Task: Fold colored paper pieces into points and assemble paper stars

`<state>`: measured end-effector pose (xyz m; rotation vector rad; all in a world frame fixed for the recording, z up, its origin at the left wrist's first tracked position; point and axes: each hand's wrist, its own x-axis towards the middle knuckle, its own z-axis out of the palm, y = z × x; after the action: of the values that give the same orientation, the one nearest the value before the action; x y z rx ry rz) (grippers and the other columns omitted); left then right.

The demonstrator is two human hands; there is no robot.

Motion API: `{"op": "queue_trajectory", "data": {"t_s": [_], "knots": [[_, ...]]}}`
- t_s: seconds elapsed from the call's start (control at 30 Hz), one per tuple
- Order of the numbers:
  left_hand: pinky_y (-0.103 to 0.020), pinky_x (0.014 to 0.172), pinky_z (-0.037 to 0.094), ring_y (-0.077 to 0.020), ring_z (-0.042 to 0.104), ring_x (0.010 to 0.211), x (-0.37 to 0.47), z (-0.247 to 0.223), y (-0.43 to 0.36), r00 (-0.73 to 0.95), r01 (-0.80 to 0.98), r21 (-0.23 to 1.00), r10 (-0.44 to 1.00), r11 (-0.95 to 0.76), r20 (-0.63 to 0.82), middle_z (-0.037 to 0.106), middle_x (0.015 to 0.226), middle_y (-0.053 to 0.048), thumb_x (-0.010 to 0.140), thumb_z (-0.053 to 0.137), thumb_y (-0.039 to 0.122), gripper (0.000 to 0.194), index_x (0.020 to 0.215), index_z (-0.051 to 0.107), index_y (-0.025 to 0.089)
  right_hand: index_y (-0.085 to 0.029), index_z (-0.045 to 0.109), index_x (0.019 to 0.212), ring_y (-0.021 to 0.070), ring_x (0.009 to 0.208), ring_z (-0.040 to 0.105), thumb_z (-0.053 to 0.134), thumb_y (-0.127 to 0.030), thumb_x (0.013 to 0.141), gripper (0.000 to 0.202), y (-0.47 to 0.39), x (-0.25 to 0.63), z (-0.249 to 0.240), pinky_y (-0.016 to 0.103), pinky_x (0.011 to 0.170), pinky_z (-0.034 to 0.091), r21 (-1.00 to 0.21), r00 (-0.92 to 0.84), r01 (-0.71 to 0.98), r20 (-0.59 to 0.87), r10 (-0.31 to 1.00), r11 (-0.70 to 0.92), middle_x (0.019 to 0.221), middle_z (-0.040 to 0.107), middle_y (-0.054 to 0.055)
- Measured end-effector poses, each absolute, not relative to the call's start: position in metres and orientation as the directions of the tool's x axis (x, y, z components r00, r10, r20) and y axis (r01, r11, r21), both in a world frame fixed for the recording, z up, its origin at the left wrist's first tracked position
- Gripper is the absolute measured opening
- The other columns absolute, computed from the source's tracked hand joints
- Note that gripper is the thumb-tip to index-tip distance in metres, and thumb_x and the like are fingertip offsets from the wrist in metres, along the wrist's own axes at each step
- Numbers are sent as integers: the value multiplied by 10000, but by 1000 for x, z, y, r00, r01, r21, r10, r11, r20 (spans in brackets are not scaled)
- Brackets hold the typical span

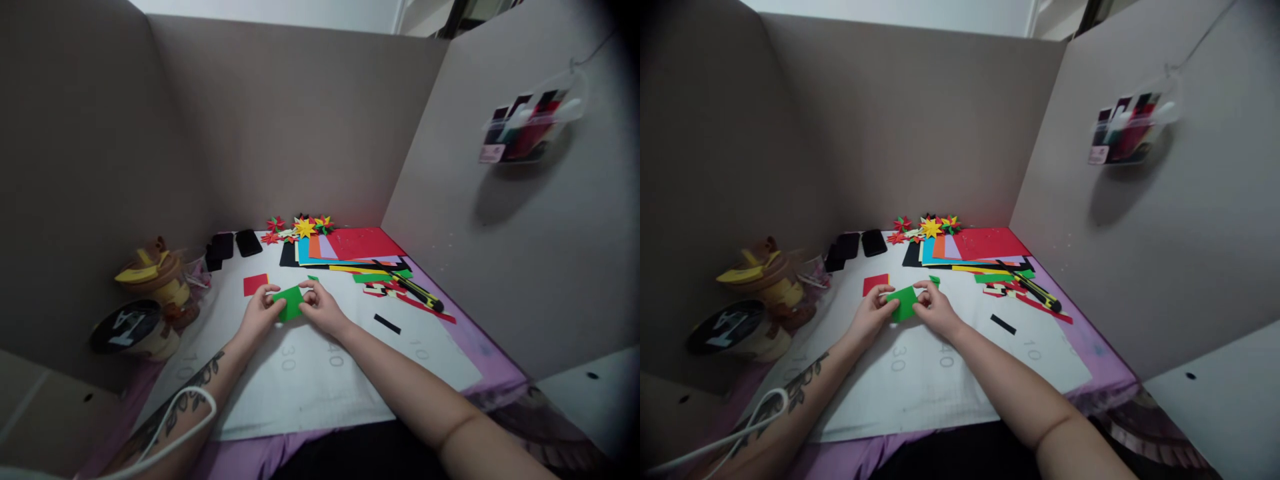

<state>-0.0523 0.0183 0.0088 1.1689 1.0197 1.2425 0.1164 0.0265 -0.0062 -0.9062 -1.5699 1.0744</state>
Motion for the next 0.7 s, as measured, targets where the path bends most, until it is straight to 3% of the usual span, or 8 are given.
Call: {"op": "queue_trajectory", "data": {"t_s": [0.13,0.3,0.4,0.57,0.7], "knots": [[-155,433,339,-61,462,428,-57,8,23,11,-156,987,1000,24,-23,530,528,77,620,714,318,380,906,508,175,-237,492,1100,133,787,544,436,-107,760,368,28,121,-7,284,737,439,-883,-215,61,443,870,464,905,565,17],[-172,465,370,-83,517,473,-57,9,23,44,-200,975,995,94,-87,588,564,48,607,729,317,373,873,512,170,-237,632,948,177,982,523,478,-69,723,320,30,125,-5,293,749,452,-820,-273,142,506,818,555,1101,508,58],[-175,468,363,-84,516,463,-55,9,21,81,-196,975,993,100,-85,581,546,53,608,729,318,352,840,513,167,-229,659,876,189,1021,518,510,-82,730,255,31,126,-3,297,757,452,-830,-277,125,497,822,543,1082,521,63],[-161,420,279,-59,438,392,-53,13,19,99,-140,987,993,84,-71,520,462,78,607,718,313,313,778,502,163,-198,651,766,180,898,566,591,-194,752,62,30,125,2,307,765,449,-883,-240,48,444,863,468,920,585,53],[-167,447,306,-73,487,440,-52,13,17,149,-122,989,987,84,-65,595,533,39,627,702,308,301,785,489,164,-178,618,672,180,855,585,627,-274,736,116,29,124,2,318,793,440,-940,-175,-54,342,923,338,913,621,54]]}}
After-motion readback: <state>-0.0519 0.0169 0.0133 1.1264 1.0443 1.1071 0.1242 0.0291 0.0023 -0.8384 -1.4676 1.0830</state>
